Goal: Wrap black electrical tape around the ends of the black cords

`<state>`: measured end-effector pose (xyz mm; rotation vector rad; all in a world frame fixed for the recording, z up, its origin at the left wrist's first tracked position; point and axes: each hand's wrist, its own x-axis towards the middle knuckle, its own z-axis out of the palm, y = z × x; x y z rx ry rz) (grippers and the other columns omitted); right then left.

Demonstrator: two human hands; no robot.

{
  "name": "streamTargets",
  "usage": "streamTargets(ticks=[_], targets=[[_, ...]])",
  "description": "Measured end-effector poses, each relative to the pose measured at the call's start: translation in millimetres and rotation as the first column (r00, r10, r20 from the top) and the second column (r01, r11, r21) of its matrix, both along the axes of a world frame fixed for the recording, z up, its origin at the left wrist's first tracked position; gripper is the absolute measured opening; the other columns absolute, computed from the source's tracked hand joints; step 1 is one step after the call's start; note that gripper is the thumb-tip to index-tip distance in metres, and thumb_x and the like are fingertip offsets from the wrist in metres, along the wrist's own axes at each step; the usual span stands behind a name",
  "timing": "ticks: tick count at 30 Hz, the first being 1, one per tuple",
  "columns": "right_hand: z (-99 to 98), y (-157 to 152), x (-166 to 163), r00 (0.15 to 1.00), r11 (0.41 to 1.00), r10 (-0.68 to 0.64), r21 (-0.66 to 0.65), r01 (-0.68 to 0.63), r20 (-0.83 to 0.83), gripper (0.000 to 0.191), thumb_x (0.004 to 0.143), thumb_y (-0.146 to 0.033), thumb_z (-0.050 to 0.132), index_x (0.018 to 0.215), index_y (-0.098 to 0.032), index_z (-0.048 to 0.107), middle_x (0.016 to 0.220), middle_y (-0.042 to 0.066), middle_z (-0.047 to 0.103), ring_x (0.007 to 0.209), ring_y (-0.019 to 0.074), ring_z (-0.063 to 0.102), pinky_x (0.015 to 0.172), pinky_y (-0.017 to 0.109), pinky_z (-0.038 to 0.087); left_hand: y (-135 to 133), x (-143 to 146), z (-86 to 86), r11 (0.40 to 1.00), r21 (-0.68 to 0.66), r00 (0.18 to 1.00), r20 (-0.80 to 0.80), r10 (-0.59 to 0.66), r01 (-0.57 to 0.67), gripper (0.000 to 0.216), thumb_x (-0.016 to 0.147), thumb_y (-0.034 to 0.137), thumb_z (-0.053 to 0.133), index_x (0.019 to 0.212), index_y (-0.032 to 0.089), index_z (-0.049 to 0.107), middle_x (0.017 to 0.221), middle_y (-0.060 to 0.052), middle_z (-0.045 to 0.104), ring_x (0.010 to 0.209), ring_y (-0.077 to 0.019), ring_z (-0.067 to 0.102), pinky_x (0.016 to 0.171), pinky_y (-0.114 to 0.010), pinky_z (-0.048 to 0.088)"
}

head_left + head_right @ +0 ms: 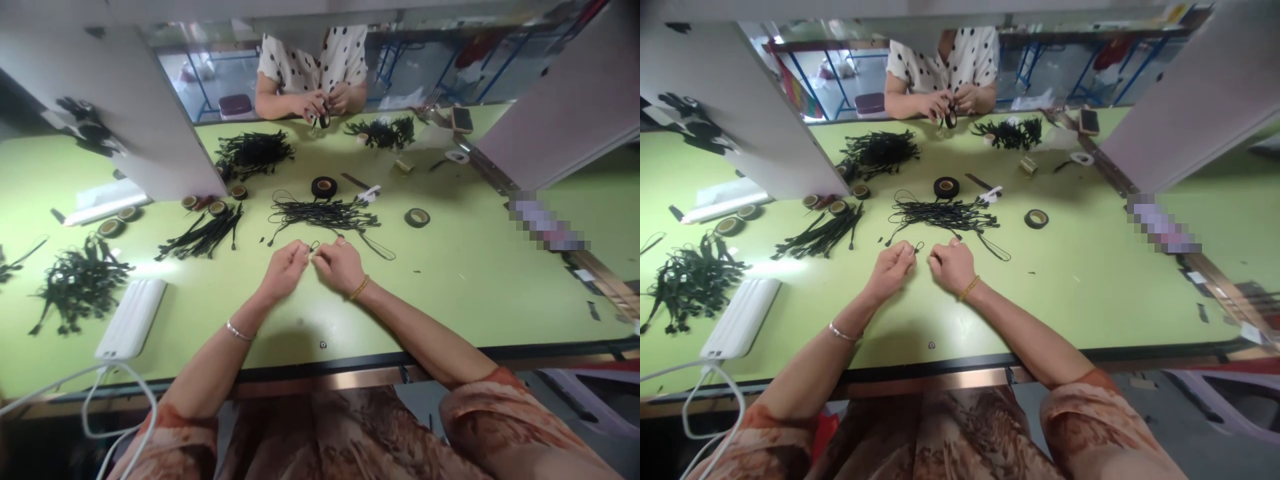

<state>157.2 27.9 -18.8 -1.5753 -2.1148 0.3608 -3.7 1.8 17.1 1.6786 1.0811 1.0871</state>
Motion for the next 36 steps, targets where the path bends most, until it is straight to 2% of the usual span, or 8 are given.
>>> streamTargets(ticks=[4, 7, 11, 14, 18, 24, 30, 36], targets=[[0.1, -5, -3, 0.987, 0.987, 0.156, 0.023, -0.157, 0.046, 0.033, 0.089, -0.037, 0.055, 0.114, -0.018, 0.066, 0.067, 0.008, 0.063, 0.073, 0.0244, 0.049, 0.062, 0.032, 0.030, 14, -8, -11.2, 0.969, -0.246, 0.987, 0.161, 0.026, 0.014, 0.045, 0.091, 0.056, 0.048, 0.070, 0.017, 0.054, 0.061, 0.001, 0.055, 0.050, -0.0074, 0.036, 0.051, -0.023, 0.031], [0.0, -4, 1, 0.972, 0.973, 0.223, 0.076, -0.218, -0.077, 0.028, 0.091, -0.034, 0.052, 0.108, -0.018, 0.067, 0.072, 0.008, 0.066, 0.072, 0.0223, 0.052, 0.073, 0.034, 0.037, 16, -10, -14.6, 0.941, -0.338, 0.983, 0.173, 0.062, 0.000, 0.046, 0.087, 0.060, 0.052, 0.073, 0.016, 0.058, 0.058, 0.003, 0.052, 0.046, -0.0062, 0.031, 0.046, -0.022, 0.026], [6.3, -5, 8, 0.853, 0.990, 0.141, 0.049, -0.135, -0.503, 0.032, 0.094, -0.043, 0.048, 0.106, -0.018, 0.063, 0.084, 0.007, 0.066, 0.074, 0.0198, 0.056, 0.077, 0.035, 0.044, 13, -8, -11.1, 0.921, -0.389, 0.990, 0.116, 0.081, -0.029, 0.047, 0.084, 0.061, 0.055, 0.072, 0.016, 0.058, 0.056, 0.004, 0.052, 0.044, -0.0054, 0.032, 0.045, -0.022, 0.026], [13.2, -8, 7, 0.727, 0.971, 0.112, -0.081, -0.226, -0.678, 0.042, 0.089, -0.055, 0.054, 0.109, -0.019, 0.059, 0.086, 0.005, 0.065, 0.070, 0.0166, 0.056, 0.066, 0.030, 0.045, 11, -6, -9.1, 0.924, -0.381, 0.999, 0.042, 0.032, -0.013, 0.046, 0.086, 0.058, 0.053, 0.068, 0.015, 0.056, 0.056, 0.003, 0.052, 0.045, -0.0053, 0.034, 0.046, -0.021, 0.027], [14.2, -10, 3, 0.696, 0.922, 0.113, -0.186, -0.339, -0.709, 0.037, 0.085, -0.057, 0.059, 0.086, -0.020, 0.058, 0.073, 0.003, 0.066, 0.064, 0.0151, 0.056, 0.063, 0.029, 0.044, 9, -2, -10.5, 0.898, -0.437, 0.998, 0.059, -0.031, 0.054, 0.045, 0.088, 0.055, 0.051, 0.066, 0.015, 0.055, 0.053, 0.004, 0.048, 0.044, -0.0051, 0.033, 0.045, -0.021, 0.026], [13.7, -5, 9, 0.756, 0.980, 0.010, -0.144, -0.137, -0.655, 0.035, 0.083, -0.053, 0.061, 0.070, -0.021, 0.054, 0.060, 0.000, 0.056, 0.056, 0.0139, 0.047, 0.059, 0.029, 0.040, 13, -8, -11.8, 0.902, -0.406, 0.989, 0.061, -0.131, 0.145, 0.045, 0.084, 0.058, 0.056, 0.069, 0.016, 0.053, 0.055, 0.005, 0.043, 0.048, -0.0058, 0.034, 0.047, -0.020, 0.025], [13.4, 2, 10, 0.504, 0.861, -0.162, -0.371, -0.348, -0.849, 0.042, 0.074, -0.060, 0.066, 0.070, -0.020, 0.055, 0.058, -0.001, 0.056, 0.051, 0.0110, 0.042, 0.051, 0.026, 0.035, 17, -13, -12.9, 0.869, -0.453, 0.978, 0.150, -0.146, 0.200, 0.051, 0.077, 0.067, 0.059, 0.072, 0.016, 0.056, 0.051, 0.007, 0.034, 0.046, -0.0056, 0.026, 0.046, -0.022, 0.017], [12.2, 1, 13, 0.661, 0.908, 0.048, -0.243, -0.342, -0.749, 0.039, 0.085, -0.055, 0.057, 0.091, -0.019, 0.066, 0.073, 0.003, 0.064, 0.060, 0.0138, 0.051, 0.059, 0.029, 0.042, 19, -13, -19.1, 0.860, -0.482, 0.985, 0.130, -0.115, 0.165, 0.048, 0.078, 0.064, 0.059, 0.073, 0.016, 0.056, 0.049, 0.008, 0.035, 0.043, -0.0054, 0.025, 0.045, -0.022, 0.016]])
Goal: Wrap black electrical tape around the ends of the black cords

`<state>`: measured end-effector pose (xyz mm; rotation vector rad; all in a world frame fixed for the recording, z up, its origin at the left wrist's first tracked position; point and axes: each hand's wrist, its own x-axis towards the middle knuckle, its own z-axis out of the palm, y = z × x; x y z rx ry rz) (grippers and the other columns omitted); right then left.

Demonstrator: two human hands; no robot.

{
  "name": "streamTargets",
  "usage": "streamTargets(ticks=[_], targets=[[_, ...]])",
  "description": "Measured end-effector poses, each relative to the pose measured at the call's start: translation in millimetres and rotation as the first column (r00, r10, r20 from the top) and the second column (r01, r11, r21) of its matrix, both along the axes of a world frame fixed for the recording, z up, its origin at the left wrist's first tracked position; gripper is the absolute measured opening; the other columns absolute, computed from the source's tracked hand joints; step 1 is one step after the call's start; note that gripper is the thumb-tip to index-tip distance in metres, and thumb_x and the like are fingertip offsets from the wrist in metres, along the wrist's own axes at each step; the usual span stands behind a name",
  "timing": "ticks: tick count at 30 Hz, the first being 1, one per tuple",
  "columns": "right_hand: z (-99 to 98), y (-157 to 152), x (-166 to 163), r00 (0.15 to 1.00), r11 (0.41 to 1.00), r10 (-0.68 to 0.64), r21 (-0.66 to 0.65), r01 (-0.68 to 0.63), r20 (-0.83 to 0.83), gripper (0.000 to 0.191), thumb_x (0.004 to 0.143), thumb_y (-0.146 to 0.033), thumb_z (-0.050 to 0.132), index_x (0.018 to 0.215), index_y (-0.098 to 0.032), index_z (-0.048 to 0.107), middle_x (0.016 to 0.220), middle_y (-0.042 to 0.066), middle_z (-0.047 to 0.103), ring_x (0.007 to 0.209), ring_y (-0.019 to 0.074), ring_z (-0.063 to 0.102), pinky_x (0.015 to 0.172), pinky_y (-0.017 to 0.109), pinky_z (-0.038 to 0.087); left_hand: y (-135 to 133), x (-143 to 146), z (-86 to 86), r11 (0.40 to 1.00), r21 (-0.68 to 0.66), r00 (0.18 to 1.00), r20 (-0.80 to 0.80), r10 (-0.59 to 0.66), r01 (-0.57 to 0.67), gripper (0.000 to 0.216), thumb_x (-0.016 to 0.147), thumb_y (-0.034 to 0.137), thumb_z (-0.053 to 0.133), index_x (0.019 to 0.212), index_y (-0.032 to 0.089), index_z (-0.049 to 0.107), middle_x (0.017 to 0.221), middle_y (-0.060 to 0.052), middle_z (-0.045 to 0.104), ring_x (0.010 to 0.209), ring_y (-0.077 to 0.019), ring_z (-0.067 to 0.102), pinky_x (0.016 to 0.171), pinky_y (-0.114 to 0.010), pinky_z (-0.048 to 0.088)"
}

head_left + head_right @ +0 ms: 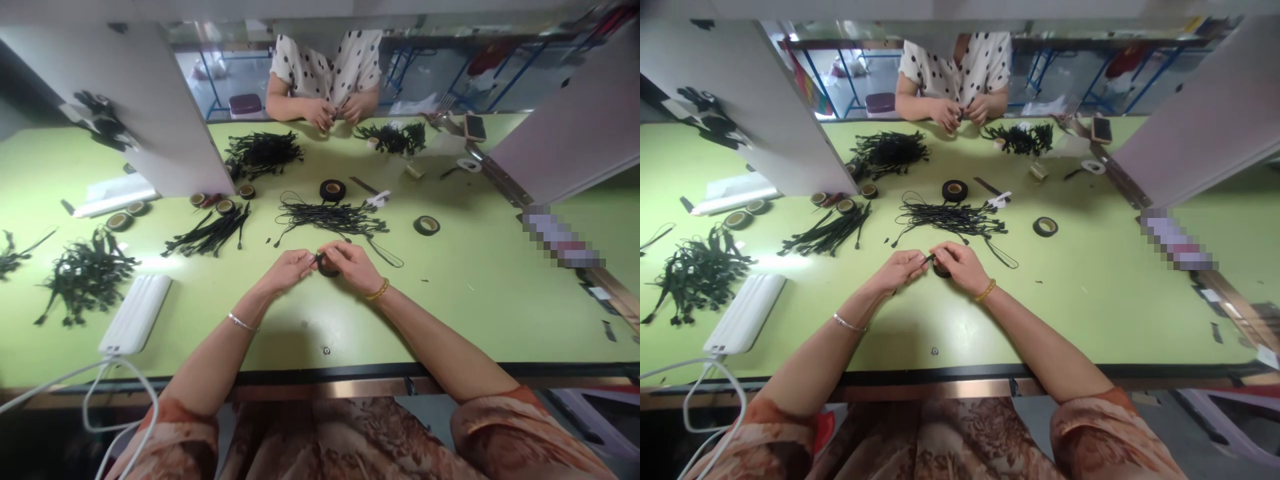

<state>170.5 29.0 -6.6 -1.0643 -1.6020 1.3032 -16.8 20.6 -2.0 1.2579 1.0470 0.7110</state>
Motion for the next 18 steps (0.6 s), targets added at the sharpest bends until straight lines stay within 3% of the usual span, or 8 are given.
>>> streamTargets(ticks=[2, 5, 9, 12, 14, 16, 18], targets=[[1.6, -2, 1, 0.988, 0.982, -0.016, 0.187, -0.013, 0.153, 0.029, 0.087, -0.047, 0.057, 0.085, -0.020, 0.066, 0.074, 0.004, 0.065, 0.066, 0.0160, 0.055, 0.067, 0.030, 0.044, 0, -1, -0.3, 1.000, -0.005, 1.000, -0.016, -0.022, 0.022, 0.046, 0.081, 0.061, 0.057, 0.073, 0.016, 0.056, 0.050, 0.008, 0.036, 0.043, -0.0055, 0.026, 0.045, -0.022, 0.018], [3.9, -3, 2, 0.945, 0.920, -0.155, 0.390, 0.031, 0.289, 0.024, 0.087, -0.037, 0.056, 0.071, -0.020, 0.062, 0.070, 0.004, 0.064, 0.067, 0.0178, 0.055, 0.068, 0.032, 0.042, -3, -1, 2.5, 0.994, 0.079, 0.993, -0.092, -0.067, 0.075, 0.038, 0.086, 0.052, 0.053, 0.074, 0.016, 0.055, 0.054, 0.006, 0.042, 0.048, -0.0068, 0.036, 0.050, -0.021, 0.028], [1.3, -1, 6, 0.923, 0.903, -0.249, 0.416, 0.111, 0.294, 0.031, 0.091, -0.040, 0.052, 0.067, -0.021, 0.054, 0.059, 0.002, 0.055, 0.058, 0.0167, 0.049, 0.060, 0.031, 0.037, -5, 0, 6.6, 0.946, 0.306, 0.933, -0.360, 0.010, 0.108, 0.028, 0.089, 0.039, 0.050, 0.070, 0.018, 0.055, 0.059, 0.004, 0.050, 0.058, -0.0101, 0.044, 0.059, -0.023, 0.036], [-6.4, 2, 8, 0.939, 0.925, -0.225, 0.361, 0.121, 0.261, 0.029, 0.094, -0.045, 0.048, 0.085, -0.020, 0.060, 0.068, 0.003, 0.061, 0.062, 0.0177, 0.054, 0.062, 0.031, 0.041, 1, -10, 5.8, 0.898, 0.434, 0.859, -0.428, 0.279, -0.075, 0.026, 0.090, 0.037, 0.047, 0.077, 0.018, 0.061, 0.062, 0.003, 0.054, 0.061, -0.0124, 0.047, 0.061, -0.025, 0.038], [-12.5, 4, 9, 0.940, 0.923, -0.238, 0.358, 0.140, 0.245, 0.032, 0.095, -0.048, 0.046, 0.102, -0.020, 0.060, 0.077, 0.005, 0.066, 0.069, 0.0195, 0.058, 0.067, 0.033, 0.044, 10, -25, 3.9, 0.807, 0.512, 0.747, -0.403, 0.529, -0.295, 0.028, 0.092, 0.038, 0.045, 0.085, 0.018, 0.064, 0.065, 0.001, 0.058, 0.064, -0.0145, 0.052, 0.064, -0.026, 0.041], [-17.6, 6, 9, 0.921, 0.901, -0.279, 0.406, 0.154, 0.270, 0.034, 0.095, -0.049, 0.046, 0.105, -0.020, 0.060, 0.083, 0.007, 0.068, 0.074, 0.0212, 0.060, 0.071, 0.035, 0.045, 19, -43, 1.5, 0.676, 0.600, 0.556, -0.415, 0.720, -0.427, 0.029, 0.093, 0.036, 0.043, 0.092, 0.018, 0.066, 0.077, -0.004, 0.064, 0.076, -0.0189, 0.058, 0.072, -0.032, 0.045], [-21.0, 8, 7, 0.896, 0.869, -0.304, 0.480, 0.122, 0.324, 0.031, 0.095, -0.046, 0.045, 0.097, -0.021, 0.062, 0.086, 0.008, 0.069, 0.078, 0.0224, 0.060, 0.074, 0.036, 0.044, 26, -56, -1.8, 0.506, 0.735, 0.345, -0.379, 0.859, -0.452, 0.028, 0.091, 0.031, 0.049, 0.110, 0.018, 0.065, 0.112, -0.013, 0.065, 0.108, -0.0269, 0.057, 0.089, -0.042, 0.045]])
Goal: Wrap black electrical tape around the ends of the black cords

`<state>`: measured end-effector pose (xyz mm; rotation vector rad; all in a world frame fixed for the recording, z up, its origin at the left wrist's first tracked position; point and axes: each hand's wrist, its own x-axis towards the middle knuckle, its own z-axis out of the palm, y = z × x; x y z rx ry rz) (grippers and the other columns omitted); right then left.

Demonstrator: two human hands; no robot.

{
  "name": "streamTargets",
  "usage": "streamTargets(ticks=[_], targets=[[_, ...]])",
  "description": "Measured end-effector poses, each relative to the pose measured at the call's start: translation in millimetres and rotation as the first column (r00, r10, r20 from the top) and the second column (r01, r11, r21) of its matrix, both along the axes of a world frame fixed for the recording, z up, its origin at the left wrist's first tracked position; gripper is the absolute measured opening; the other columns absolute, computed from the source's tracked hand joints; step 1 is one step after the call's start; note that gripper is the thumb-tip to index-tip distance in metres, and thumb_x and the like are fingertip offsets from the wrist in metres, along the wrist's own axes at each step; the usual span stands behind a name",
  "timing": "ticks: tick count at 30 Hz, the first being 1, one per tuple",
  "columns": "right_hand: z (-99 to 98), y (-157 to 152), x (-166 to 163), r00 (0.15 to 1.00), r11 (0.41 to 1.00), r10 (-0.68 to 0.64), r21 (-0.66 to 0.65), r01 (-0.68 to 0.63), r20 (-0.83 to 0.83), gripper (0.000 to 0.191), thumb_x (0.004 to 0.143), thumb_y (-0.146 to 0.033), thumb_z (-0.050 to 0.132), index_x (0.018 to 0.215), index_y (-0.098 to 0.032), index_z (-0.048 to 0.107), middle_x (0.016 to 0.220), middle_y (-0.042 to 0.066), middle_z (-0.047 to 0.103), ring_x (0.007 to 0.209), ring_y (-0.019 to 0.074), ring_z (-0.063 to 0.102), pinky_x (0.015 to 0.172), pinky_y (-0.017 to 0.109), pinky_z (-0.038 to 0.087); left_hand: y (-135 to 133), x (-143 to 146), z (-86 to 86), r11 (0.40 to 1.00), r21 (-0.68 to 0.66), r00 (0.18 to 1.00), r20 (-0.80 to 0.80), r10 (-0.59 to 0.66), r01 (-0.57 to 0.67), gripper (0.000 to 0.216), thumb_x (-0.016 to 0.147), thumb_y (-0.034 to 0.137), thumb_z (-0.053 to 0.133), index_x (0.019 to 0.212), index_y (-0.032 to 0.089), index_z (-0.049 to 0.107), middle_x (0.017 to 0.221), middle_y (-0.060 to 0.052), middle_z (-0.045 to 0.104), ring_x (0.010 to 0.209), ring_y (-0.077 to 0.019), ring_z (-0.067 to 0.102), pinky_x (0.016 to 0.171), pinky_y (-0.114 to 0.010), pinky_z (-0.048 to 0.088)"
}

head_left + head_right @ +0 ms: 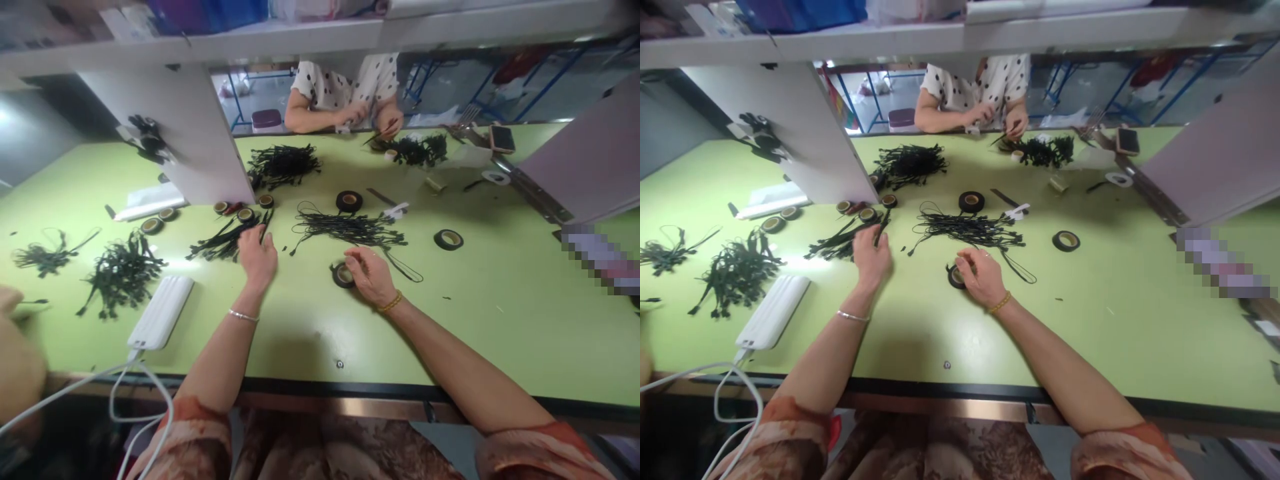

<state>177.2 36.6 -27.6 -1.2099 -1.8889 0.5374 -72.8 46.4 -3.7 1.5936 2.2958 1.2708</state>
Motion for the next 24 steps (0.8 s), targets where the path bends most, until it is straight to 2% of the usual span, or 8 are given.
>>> streamTargets(ticks=[3, 6, 9, 12, 14, 16, 18, 24], targets=[[-2.1, 3, -4, 0.995, 0.996, 0.034, 0.074, -0.042, 0.096, 0.031, 0.097, -0.041, 0.042, 0.087, -0.020, 0.063, 0.087, 0.009, 0.070, 0.081, 0.0225, 0.059, 0.078, 0.037, 0.043, 4, -2, -7.6, 0.994, 0.107, 0.987, -0.160, 0.031, -0.014, 0.039, 0.091, 0.027, 0.050, 0.129, 0.021, 0.057, 0.142, -0.014, 0.049, 0.133, -0.0306, 0.040, 0.106, -0.052, 0.035], [-2.3, 6, -8, 0.985, 0.994, 0.073, 0.075, -0.086, 0.157, 0.033, 0.099, -0.038, 0.039, 0.083, -0.020, 0.062, 0.083, 0.008, 0.069, 0.079, 0.0216, 0.056, 0.079, 0.036, 0.041, 2, 9, -17.1, 0.939, -0.084, 0.905, -0.251, -0.344, 0.333, 0.039, 0.092, 0.026, 0.049, 0.129, 0.019, 0.058, 0.134, -0.015, 0.055, 0.125, -0.0281, 0.048, 0.103, -0.048, 0.039], [-1.9, 9, -10, 0.979, 0.993, 0.091, 0.057, -0.102, 0.180, 0.033, 0.099, -0.037, 0.039, 0.081, -0.021, 0.061, 0.080, 0.007, 0.067, 0.079, 0.0213, 0.055, 0.079, 0.036, 0.041, 1, 17, -22.9, 0.831, -0.300, 0.803, -0.249, -0.542, 0.468, 0.028, 0.089, 0.020, 0.048, 0.109, 0.018, 0.068, 0.113, -0.014, 0.064, 0.106, -0.0264, 0.057, 0.093, -0.042, 0.045], [-1.7, 10, -9, 0.985, 0.994, 0.093, 0.040, -0.100, 0.143, 0.033, 0.099, -0.036, 0.039, 0.080, -0.020, 0.060, 0.080, 0.008, 0.067, 0.078, 0.0214, 0.056, 0.079, 0.036, 0.041, -1, 19, -20.0, 0.834, -0.277, 0.849, -0.097, -0.519, 0.478, 0.022, 0.087, 0.015, 0.045, 0.089, 0.017, 0.067, 0.091, -0.011, 0.065, 0.088, -0.0224, 0.059, 0.083, -0.039, 0.047], [-2.3, 11, -8, 0.990, 0.996, 0.081, 0.031, -0.085, 0.119, 0.032, 0.099, -0.035, 0.039, 0.080, -0.020, 0.061, 0.079, 0.008, 0.067, 0.078, 0.0219, 0.056, 0.079, 0.036, 0.042, -2, 20, -13.3, 0.835, -0.168, 0.848, 0.189, -0.495, 0.524, 0.016, 0.084, 0.018, 0.050, 0.091, 0.017, 0.064, 0.083, -0.006, 0.063, 0.077, -0.0178, 0.058, 0.075, -0.034, 0.048], [-4.2, 12, -8, 0.994, 0.998, 0.042, 0.040, -0.047, 0.098, 0.029, 0.098, -0.033, 0.040, 0.085, -0.020, 0.062, 0.083, 0.009, 0.067, 0.081, 0.0228, 0.056, 0.080, 0.037, 0.043, -4, 23, -4.5, 0.825, 0.011, 0.704, 0.517, -0.488, 0.564, 0.017, 0.080, 0.022, 0.056, 0.096, 0.017, 0.060, 0.080, -0.002, 0.061, 0.070, -0.0135, 0.058, 0.069, -0.029, 0.049], [-7.8, 15, -6, 0.997, 0.998, -0.019, 0.067, 0.015, 0.068, 0.024, 0.096, -0.030, 0.042, 0.093, -0.019, 0.063, 0.091, 0.010, 0.068, 0.087, 0.0240, 0.057, 0.084, 0.038, 0.044, -5, 26, 3.8, 0.860, 0.212, 0.547, 0.695, -0.466, 0.464, 0.017, 0.076, 0.024, 0.062, 0.092, 0.018, 0.058, 0.075, 0.001, 0.059, 0.068, -0.0106, 0.057, 0.068, -0.026, 0.048], [-18.9, 28, 1, 0.991, 0.982, -0.131, 0.136, 0.127, 0.020, 0.027, 0.088, -0.020, 0.048, 0.109, -0.016, 0.063, 0.110, 0.014, 0.066, 0.105, 0.0282, 0.057, 0.096, 0.046, 0.045, 1, 21, 10.6, 0.908, 0.371, 0.212, 0.888, -0.408, 0.197, 0.014, 0.063, 0.012, 0.069, 0.074, 0.015, 0.061, 0.089, -0.002, 0.065, 0.065, -0.0063, 0.057, 0.064, -0.021, 0.048]])
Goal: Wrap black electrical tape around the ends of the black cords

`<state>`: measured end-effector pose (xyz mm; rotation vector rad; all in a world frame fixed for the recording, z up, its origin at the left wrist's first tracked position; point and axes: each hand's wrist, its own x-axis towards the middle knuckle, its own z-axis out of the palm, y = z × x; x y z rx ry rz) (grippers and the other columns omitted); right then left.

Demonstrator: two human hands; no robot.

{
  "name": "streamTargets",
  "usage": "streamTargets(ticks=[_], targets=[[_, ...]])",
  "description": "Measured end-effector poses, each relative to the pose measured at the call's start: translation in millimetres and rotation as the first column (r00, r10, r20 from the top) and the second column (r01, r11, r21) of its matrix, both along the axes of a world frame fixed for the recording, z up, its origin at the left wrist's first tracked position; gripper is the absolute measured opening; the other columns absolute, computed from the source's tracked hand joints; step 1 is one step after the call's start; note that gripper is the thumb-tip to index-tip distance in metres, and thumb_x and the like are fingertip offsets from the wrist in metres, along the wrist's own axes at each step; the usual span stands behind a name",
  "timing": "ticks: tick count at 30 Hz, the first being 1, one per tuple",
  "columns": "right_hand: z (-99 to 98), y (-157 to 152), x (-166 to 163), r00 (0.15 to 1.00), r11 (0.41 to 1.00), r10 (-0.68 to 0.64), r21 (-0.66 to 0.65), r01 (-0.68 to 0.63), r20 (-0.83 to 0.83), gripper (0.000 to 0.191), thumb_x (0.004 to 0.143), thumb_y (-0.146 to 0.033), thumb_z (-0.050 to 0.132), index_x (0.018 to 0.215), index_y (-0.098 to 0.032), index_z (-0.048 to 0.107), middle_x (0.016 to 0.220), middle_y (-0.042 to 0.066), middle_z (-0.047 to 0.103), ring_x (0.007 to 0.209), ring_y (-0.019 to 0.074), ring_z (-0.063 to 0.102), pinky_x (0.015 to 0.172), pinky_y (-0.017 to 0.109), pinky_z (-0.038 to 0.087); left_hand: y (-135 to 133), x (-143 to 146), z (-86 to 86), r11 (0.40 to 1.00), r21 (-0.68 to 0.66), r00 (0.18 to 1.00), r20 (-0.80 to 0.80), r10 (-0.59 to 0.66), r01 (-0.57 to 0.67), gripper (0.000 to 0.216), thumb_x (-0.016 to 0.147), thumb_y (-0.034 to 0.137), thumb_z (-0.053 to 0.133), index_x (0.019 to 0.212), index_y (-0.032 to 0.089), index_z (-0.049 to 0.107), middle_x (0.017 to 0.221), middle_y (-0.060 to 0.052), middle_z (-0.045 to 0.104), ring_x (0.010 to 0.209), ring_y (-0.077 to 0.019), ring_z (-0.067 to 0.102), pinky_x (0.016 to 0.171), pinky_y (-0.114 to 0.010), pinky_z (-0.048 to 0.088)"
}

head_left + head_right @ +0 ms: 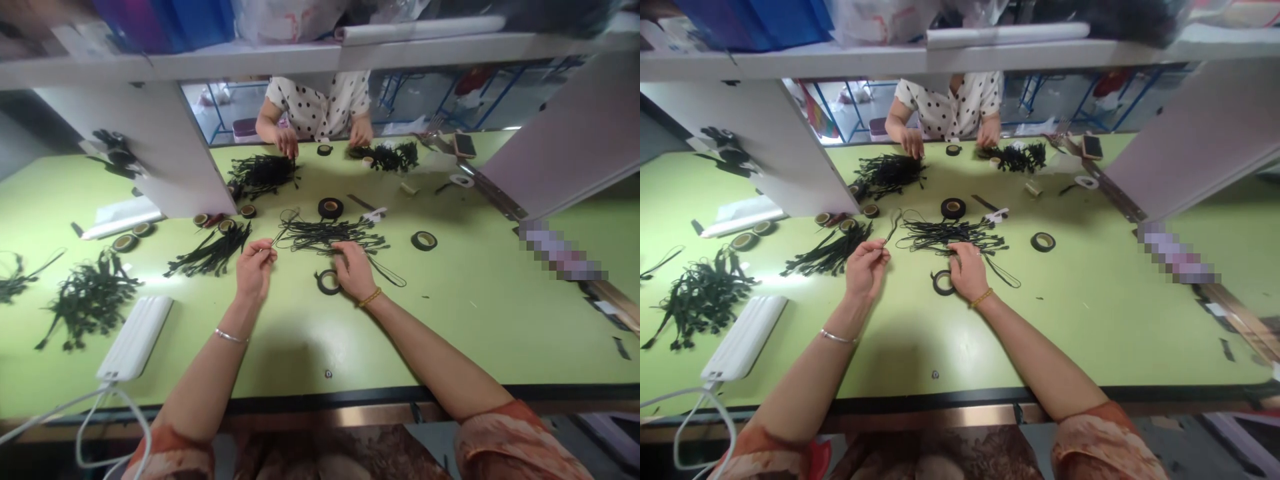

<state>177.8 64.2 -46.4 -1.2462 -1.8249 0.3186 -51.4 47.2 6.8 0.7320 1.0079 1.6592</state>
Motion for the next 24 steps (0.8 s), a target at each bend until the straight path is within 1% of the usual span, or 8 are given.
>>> streamTargets(ticks=[2, 4, 7, 9, 13, 16, 19, 24], targets=[[0.5, 1, 1, 0.999, 1.000, 0.015, 0.019, -0.015, -0.031, 0.027, 0.088, -0.020, 0.048, 0.110, -0.016, 0.063, 0.111, 0.014, 0.066, 0.107, 0.0282, 0.057, 0.098, 0.047, 0.044, 1, -1, -3.3, 0.995, -0.055, 0.995, 0.053, -0.082, 0.085, 0.017, 0.065, 0.010, 0.070, 0.080, 0.014, 0.064, 0.091, -0.004, 0.068, 0.068, -0.0069, 0.059, 0.067, -0.021, 0.049], [3.0, -1, -1, 0.995, 0.999, 0.045, 0.014, -0.044, -0.094, 0.028, 0.088, -0.023, 0.051, 0.113, -0.017, 0.062, 0.110, 0.013, 0.066, 0.105, 0.0269, 0.059, 0.097, 0.046, 0.046, -1, 2, -7.6, 0.966, -0.113, 0.972, 0.032, -0.232, 0.234, 0.019, 0.068, 0.010, 0.071, 0.086, 0.014, 0.065, 0.094, -0.006, 0.069, 0.072, -0.0086, 0.062, 0.071, -0.023, 0.051], [8.0, -6, -5, 0.954, 0.982, 0.111, -0.120, -0.149, -0.279, 0.047, 0.082, -0.032, 0.065, 0.125, -0.018, 0.055, 0.098, 0.009, 0.068, 0.087, 0.0228, 0.063, 0.083, 0.041, 0.051, -8, 12, -14.4, 0.913, -0.183, 0.920, -0.077, -0.384, 0.365, 0.017, 0.072, 0.014, 0.072, 0.087, 0.013, 0.064, 0.094, -0.006, 0.070, 0.076, -0.0111, 0.064, 0.074, -0.027, 0.052], [11.5, -8, -6, 0.880, 0.935, 0.127, -0.241, -0.260, -0.458, 0.053, 0.076, -0.038, 0.072, 0.123, -0.018, 0.056, 0.084, 0.004, 0.066, 0.071, 0.0188, 0.062, 0.071, 0.036, 0.052, -11, 19, -18.4, 0.897, -0.203, 0.887, -0.178, -0.427, 0.392, 0.015, 0.074, 0.017, 0.071, 0.087, 0.013, 0.063, 0.091, -0.006, 0.070, 0.077, -0.0128, 0.065, 0.075, -0.029, 0.053], [18.3, -9, -5, 0.704, 0.856, 0.035, -0.343, -0.387, -0.709, 0.033, 0.073, -0.048, 0.074, 0.086, -0.019, 0.063, 0.067, 0.000, 0.063, 0.060, 0.0141, 0.057, 0.062, 0.030, 0.050, -14, 22, -21.3, 0.885, -0.220, 0.820, -0.334, -0.464, 0.411, 0.013, 0.078, 0.019, 0.065, 0.089, 0.014, 0.062, 0.084, -0.004, 0.068, 0.073, -0.0132, 0.064, 0.071, -0.030, 0.052], [21.3, -9, -4, 0.626, 0.840, -0.031, -0.360, -0.406, -0.779, 0.034, 0.068, -0.047, 0.080, 0.082, -0.020, 0.064, 0.069, 0.001, 0.065, 0.061, 0.0129, 0.059, 0.062, 0.028, 0.049, -14, 21, -18.1, 0.846, -0.237, 0.763, -0.366, -0.532, 0.477, 0.023, 0.074, 0.012, 0.061, 0.097, 0.015, 0.062, 0.084, -0.003, 0.066, 0.070, -0.0118, 0.061, 0.067, -0.027, 0.049], [22.1, -12, -5, 0.570, 0.818, -0.072, -0.375, -0.436, -0.819, 0.034, 0.068, -0.046, 0.080, 0.082, -0.019, 0.066, 0.071, 0.001, 0.067, 0.062, 0.0122, 0.060, 0.061, 0.027, 0.049, -15, 20, -13.0, 0.754, -0.314, 0.651, -0.381, -0.656, 0.576, 0.039, 0.072, 0.007, 0.054, 0.108, 0.014, 0.065, 0.077, -0.002, 0.066, 0.065, -0.0107, 0.056, 0.065, -0.027, 0.045], [28.7, -16, -6, 0.411, 0.794, -0.134, -0.346, -0.500, -0.902, 0.028, 0.066, -0.039, 0.084, 0.079, -0.019, 0.069, 0.064, -0.001, 0.062, 0.057, 0.0099, 0.056, 0.057, 0.025, 0.049, -19, 20, -8.5, 0.660, -0.365, 0.489, -0.460, -0.741, 0.657, 0.029, 0.075, 0.010, 0.053, 0.097, 0.014, 0.071, 0.074, -0.002, 0.066, 0.070, -0.0124, 0.056, 0.073, -0.029, 0.045]])
